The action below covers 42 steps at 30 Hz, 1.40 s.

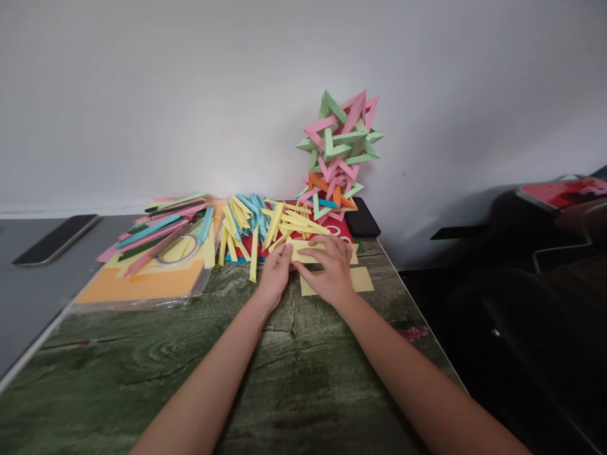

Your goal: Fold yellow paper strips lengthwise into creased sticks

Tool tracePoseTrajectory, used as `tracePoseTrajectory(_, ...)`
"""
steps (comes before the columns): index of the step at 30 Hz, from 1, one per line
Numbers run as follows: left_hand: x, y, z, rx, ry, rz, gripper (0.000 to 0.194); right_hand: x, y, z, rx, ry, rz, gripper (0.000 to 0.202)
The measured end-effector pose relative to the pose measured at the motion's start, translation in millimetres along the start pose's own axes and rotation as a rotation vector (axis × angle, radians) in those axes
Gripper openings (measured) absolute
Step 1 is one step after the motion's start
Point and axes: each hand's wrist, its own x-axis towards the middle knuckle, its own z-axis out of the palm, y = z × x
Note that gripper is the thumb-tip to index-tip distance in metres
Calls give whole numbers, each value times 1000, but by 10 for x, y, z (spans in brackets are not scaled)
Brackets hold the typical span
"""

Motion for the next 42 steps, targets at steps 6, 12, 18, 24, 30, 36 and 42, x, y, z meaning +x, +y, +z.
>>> tracePoseTrajectory(6,14,-5,0,-56,46,-36,35,-13,21,-3,-51,-36,-17,10)
tracePoseTrajectory(12,21,-16,-16,-107,54,-79,35,-24,63,13,-65,-9,32,13)
tracePoseTrajectory(18,21,-24,-38,-85,87,-51,33,-28,78,40,-10,-116,-82,11)
tracePoseTrajectory(24,11,42,2,-88,-9,-96,34,-24,91,51,-29,-75,-39,12)
tracePoseTrajectory(30,0,46,9,-86,-94,-93,31,-9,88,40,-43,-51,15,13)
tracePoseTrajectory(36,-1,32,0,-61,-88,-85,28,-12,107,39,36,12,99,10)
tracePoseTrajectory(42,11,21,-3,-28,-85,-84,29,-7,106,40,15,11,116,11)
